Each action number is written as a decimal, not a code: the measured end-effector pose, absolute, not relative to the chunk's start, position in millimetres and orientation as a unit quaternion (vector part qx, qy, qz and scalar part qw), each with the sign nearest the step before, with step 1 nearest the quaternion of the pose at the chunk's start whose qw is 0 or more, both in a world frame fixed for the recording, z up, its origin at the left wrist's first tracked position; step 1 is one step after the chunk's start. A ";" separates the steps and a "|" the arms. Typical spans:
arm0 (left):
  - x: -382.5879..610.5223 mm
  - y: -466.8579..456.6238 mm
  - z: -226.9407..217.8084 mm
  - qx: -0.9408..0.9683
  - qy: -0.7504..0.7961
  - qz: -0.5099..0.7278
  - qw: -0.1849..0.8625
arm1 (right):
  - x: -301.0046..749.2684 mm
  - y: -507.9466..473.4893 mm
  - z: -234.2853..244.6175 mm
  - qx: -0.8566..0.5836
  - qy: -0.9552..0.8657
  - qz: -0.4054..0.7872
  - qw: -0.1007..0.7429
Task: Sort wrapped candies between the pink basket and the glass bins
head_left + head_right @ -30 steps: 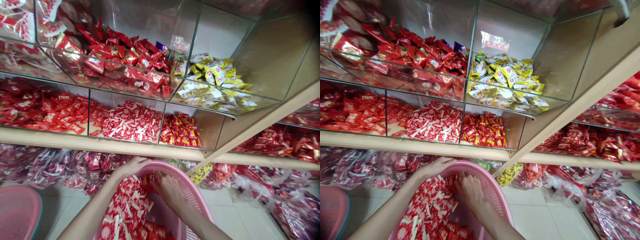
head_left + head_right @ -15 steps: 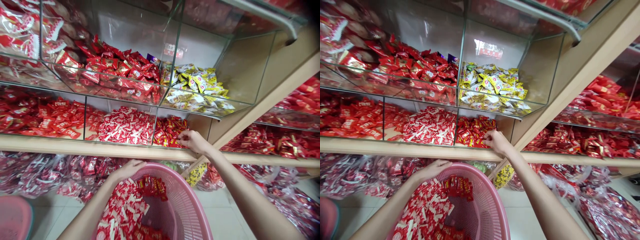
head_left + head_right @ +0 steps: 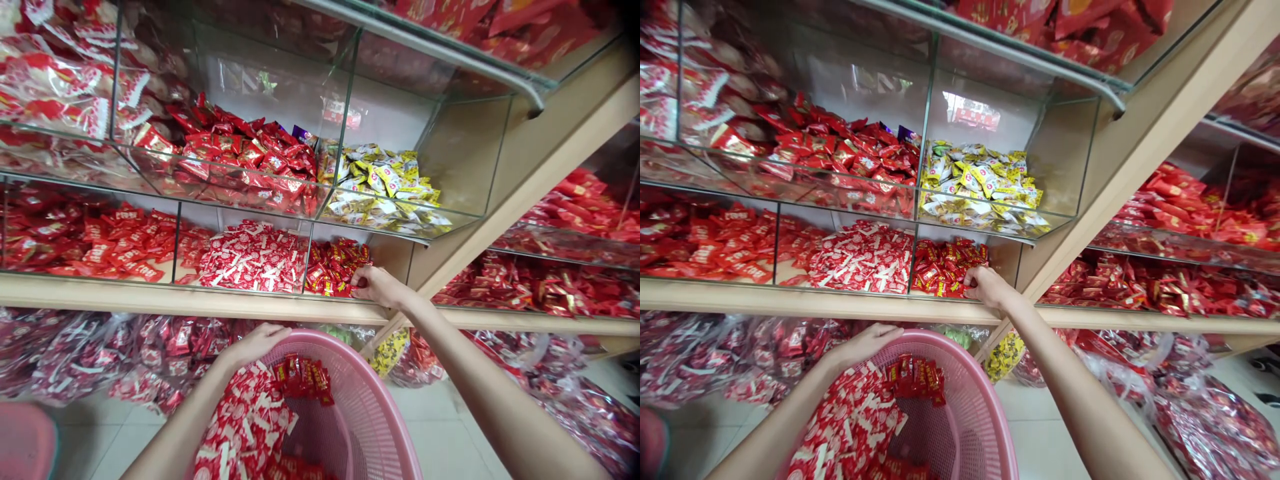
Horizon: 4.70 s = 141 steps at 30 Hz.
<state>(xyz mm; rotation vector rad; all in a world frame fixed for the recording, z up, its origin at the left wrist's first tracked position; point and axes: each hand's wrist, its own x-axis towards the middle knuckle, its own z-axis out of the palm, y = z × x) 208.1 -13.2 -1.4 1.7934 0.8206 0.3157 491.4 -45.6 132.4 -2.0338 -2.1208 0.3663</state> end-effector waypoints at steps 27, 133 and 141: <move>208.0 -11.3 -3.1 0.768 0.335 0.145 0.526 | 422.1 8.1 148.9 -0.539 -0.842 0.010 -0.010; 209.3 -16.7 -7.5 0.765 0.318 0.158 0.537 | 357.8 -125.5 0.2 -0.573 -0.792 0.009 0.210; 209.2 -18.0 -3.8 0.758 0.326 0.157 0.543 | 349.8 -133.0 -6.4 -0.598 -0.778 0.013 0.193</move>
